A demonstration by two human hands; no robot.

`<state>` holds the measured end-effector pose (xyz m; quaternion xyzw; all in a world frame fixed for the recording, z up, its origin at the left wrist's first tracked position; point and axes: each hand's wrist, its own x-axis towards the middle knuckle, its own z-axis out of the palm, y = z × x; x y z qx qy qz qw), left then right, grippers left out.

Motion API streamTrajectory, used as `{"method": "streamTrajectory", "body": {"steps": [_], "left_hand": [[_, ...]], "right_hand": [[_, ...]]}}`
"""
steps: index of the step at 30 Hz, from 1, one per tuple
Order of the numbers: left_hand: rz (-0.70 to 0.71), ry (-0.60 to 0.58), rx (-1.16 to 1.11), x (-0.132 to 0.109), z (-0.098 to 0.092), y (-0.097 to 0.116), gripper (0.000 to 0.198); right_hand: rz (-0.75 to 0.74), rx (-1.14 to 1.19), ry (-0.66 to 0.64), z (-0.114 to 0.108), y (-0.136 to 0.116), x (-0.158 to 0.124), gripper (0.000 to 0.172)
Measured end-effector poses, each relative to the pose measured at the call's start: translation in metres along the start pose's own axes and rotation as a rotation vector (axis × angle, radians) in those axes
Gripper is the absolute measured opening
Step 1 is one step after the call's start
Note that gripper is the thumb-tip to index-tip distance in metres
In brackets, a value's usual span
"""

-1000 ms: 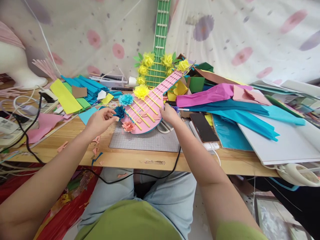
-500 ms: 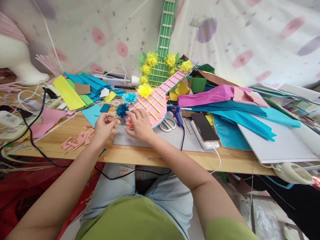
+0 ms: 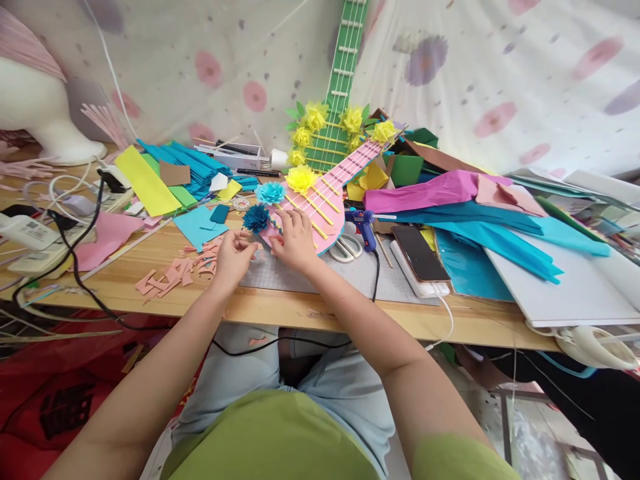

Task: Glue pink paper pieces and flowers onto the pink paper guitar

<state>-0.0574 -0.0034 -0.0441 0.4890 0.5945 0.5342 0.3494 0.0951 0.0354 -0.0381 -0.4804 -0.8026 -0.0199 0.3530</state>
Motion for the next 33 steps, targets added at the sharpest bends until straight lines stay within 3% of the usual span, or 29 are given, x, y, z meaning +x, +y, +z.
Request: {"method": "streamTrajectory", "body": {"steps": [11,33], "left_hand": [[-0.013,0.0,0.086,-0.001,0.017,-0.008,0.026],[-0.071,-0.063,-0.037,-0.005,0.023,-0.009,0.027]], "right_hand": [[-0.027,0.019,-0.015,0.002,0.006,-0.002,0.052],[-0.018,0.011,-0.047,0.0,0.004,0.0,0.049]]}}
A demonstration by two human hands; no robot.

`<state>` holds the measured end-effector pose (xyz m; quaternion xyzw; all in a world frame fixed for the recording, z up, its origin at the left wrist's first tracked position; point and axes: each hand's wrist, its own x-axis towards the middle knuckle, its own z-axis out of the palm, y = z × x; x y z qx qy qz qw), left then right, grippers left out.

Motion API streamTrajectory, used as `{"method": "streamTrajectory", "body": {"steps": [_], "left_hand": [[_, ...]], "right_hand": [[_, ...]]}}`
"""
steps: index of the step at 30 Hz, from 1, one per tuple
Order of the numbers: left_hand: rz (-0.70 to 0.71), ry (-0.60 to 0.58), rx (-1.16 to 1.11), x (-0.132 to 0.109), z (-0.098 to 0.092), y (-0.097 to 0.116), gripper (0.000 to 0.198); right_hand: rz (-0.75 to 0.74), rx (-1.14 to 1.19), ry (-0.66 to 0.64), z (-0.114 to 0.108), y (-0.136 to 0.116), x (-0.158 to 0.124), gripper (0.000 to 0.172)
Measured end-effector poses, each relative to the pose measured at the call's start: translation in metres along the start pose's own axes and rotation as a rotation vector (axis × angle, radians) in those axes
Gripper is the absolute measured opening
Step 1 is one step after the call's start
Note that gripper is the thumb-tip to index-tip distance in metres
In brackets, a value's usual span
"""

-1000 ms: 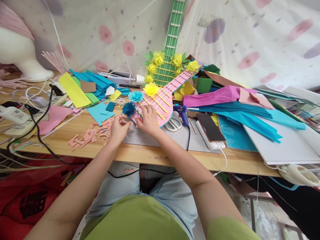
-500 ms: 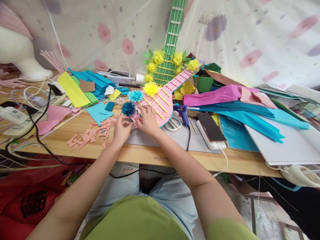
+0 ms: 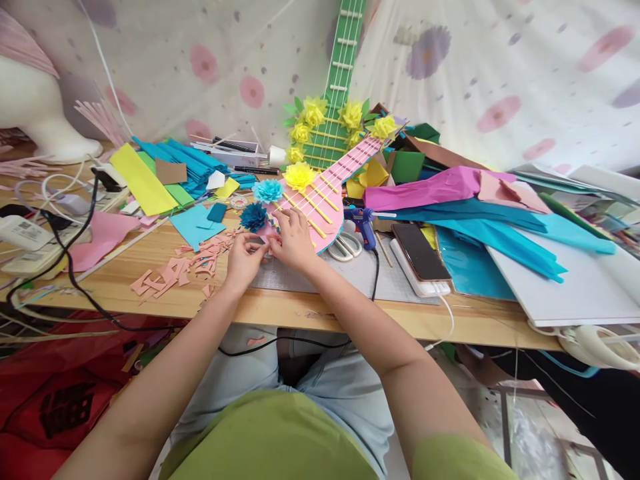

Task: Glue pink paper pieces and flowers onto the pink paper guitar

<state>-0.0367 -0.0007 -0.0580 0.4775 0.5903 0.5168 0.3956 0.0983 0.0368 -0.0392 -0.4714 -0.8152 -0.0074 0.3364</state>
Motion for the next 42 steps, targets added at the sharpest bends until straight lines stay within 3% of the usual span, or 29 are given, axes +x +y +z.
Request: {"method": "streamTrajectory", "body": {"steps": [13,22,34,42], "left_hand": [[-0.057,-0.007,-0.023,0.005,-0.005,0.004,0.017],[-0.367,-0.066,-0.163,-0.01,-0.011,0.043,0.015],[-0.387,-0.165,-0.081,-0.007,-0.015,0.053,0.011],[-0.375,-0.166,-0.035,-0.006,-0.014,0.056,0.013]], "right_hand": [[-0.006,0.001,0.013,0.0,0.0,0.002,0.048],[-0.009,0.002,0.0,0.001,0.004,0.001,0.046],[-0.016,0.009,0.004,-0.001,0.001,0.001,0.044],[-0.03,0.003,-0.017,0.001,0.0,0.002,0.043]]}}
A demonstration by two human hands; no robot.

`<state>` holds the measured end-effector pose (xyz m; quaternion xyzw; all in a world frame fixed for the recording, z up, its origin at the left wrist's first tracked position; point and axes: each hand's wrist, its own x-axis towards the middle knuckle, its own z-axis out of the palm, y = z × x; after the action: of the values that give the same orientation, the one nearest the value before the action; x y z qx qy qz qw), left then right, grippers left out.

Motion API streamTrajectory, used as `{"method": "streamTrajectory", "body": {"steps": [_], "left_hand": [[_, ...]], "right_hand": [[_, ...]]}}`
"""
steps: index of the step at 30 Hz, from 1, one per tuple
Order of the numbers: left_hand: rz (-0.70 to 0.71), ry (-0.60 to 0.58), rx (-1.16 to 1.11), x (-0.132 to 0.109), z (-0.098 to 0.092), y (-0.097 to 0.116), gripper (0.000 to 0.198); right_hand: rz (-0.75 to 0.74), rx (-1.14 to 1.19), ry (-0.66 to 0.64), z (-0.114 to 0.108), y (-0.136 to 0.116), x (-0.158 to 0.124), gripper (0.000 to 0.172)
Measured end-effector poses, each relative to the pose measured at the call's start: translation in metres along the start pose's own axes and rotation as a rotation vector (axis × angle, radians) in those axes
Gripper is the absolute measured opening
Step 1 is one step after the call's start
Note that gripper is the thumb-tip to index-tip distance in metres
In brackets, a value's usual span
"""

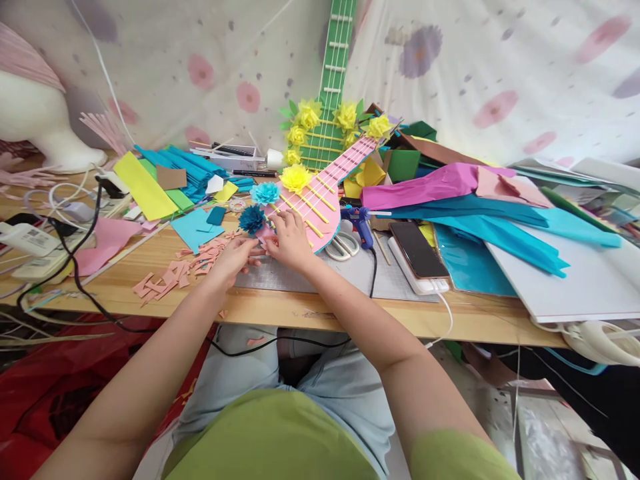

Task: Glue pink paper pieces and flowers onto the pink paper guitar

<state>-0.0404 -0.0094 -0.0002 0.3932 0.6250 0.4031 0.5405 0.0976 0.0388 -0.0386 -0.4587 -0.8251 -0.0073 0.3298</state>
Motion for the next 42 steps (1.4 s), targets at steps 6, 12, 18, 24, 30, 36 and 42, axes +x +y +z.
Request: {"method": "streamTrajectory", "body": {"steps": [6,12,18,24,30,36,42], "left_hand": [[0.016,0.011,0.043,0.003,-0.002,0.0,0.013],[0.01,0.01,0.029,0.009,-0.004,0.003,0.012],[-0.043,0.001,0.027,0.013,-0.014,0.011,0.013],[0.298,0.293,0.119,0.022,-0.017,0.017,0.022],[0.65,0.276,0.727,0.015,0.013,0.019,0.017],[0.827,0.093,1.012,0.022,0.042,0.029,0.018],[0.87,0.104,1.032,0.039,0.065,0.034,0.017]], "right_hand": [[-0.003,0.028,0.042,-0.013,0.008,0.003,0.04],[0.036,0.054,0.111,-0.04,0.034,-0.003,0.032],[0.069,0.076,0.153,-0.059,0.048,-0.022,0.026],[0.095,0.085,0.144,-0.066,0.057,-0.031,0.022],[0.129,0.074,0.175,-0.06,0.067,-0.036,0.012],[0.231,0.109,0.367,-0.07,0.08,-0.048,0.011],[0.448,0.305,0.526,-0.08,0.092,-0.055,0.02]]}}
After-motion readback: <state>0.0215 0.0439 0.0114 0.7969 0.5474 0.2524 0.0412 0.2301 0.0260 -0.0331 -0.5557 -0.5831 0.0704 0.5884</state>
